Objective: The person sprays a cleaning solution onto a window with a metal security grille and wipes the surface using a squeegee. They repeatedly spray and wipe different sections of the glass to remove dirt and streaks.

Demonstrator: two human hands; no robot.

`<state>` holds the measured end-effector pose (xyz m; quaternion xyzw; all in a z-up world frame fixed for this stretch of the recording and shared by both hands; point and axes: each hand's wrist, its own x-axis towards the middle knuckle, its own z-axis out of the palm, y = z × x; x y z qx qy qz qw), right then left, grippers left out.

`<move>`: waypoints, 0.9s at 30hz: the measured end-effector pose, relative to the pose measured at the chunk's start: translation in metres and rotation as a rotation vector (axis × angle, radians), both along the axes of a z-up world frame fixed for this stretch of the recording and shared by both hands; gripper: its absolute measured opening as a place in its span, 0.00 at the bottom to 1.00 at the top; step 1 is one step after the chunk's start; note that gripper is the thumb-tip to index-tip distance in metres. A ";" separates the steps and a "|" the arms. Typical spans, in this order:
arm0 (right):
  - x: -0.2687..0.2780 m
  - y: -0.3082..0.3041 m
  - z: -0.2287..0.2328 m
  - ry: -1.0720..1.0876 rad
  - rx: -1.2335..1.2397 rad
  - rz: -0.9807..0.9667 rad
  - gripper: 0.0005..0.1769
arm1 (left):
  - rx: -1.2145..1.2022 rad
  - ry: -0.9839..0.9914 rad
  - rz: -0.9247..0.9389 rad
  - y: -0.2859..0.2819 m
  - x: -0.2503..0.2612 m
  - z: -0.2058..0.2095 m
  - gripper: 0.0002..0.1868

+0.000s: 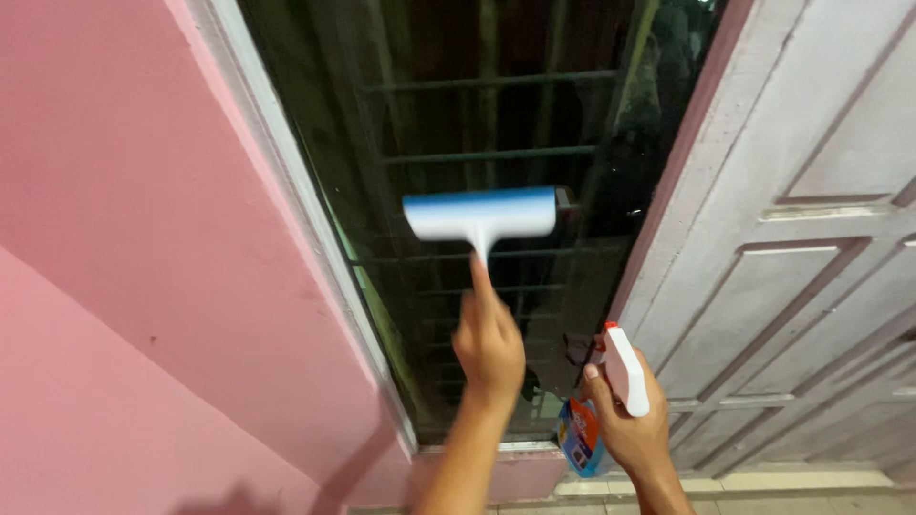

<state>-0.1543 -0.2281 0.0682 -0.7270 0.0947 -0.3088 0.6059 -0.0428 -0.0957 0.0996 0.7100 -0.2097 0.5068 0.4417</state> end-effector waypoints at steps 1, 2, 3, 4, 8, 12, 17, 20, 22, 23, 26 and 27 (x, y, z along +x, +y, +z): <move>-0.002 -0.002 -0.001 0.007 0.019 0.004 0.23 | -0.010 -0.060 0.023 -0.004 0.011 0.034 0.33; -0.002 -0.003 0.000 0.010 0.041 0.008 0.23 | 0.028 -0.032 0.127 -0.009 0.021 0.068 0.34; -0.002 -0.005 0.001 0.000 0.048 0.013 0.24 | 0.000 -0.166 0.069 -0.015 0.031 0.100 0.37; -0.002 -0.006 0.001 -0.006 0.055 0.020 0.24 | 0.007 -0.136 0.072 -0.023 0.039 0.127 0.37; -0.008 -0.012 0.003 -0.040 0.126 0.029 0.25 | -0.038 -0.087 0.027 -0.047 0.048 0.149 0.36; -0.014 -0.021 0.008 -0.043 0.103 -0.008 0.26 | -0.026 -0.054 0.074 -0.057 0.028 0.054 0.36; -0.023 -0.034 0.005 -0.013 0.027 -0.023 0.23 | 0.013 0.160 -0.020 -0.048 -0.017 -0.032 0.34; -0.029 -0.041 0.005 0.043 0.060 0.003 0.22 | -0.030 0.084 -0.005 -0.045 -0.021 -0.004 0.32; -0.028 -0.046 0.008 0.014 0.024 0.008 0.22 | -0.027 -0.016 0.048 -0.050 -0.003 0.045 0.33; -0.029 -0.048 0.008 0.000 0.007 0.012 0.22 | -0.020 -0.028 0.062 -0.054 0.005 0.070 0.34; -0.023 -0.051 0.015 -0.041 0.063 0.070 0.23 | 0.026 -0.082 0.069 -0.078 0.020 0.133 0.38; -0.022 -0.051 0.015 -0.055 0.065 0.071 0.23 | 0.053 -0.053 0.064 -0.087 0.025 0.143 0.38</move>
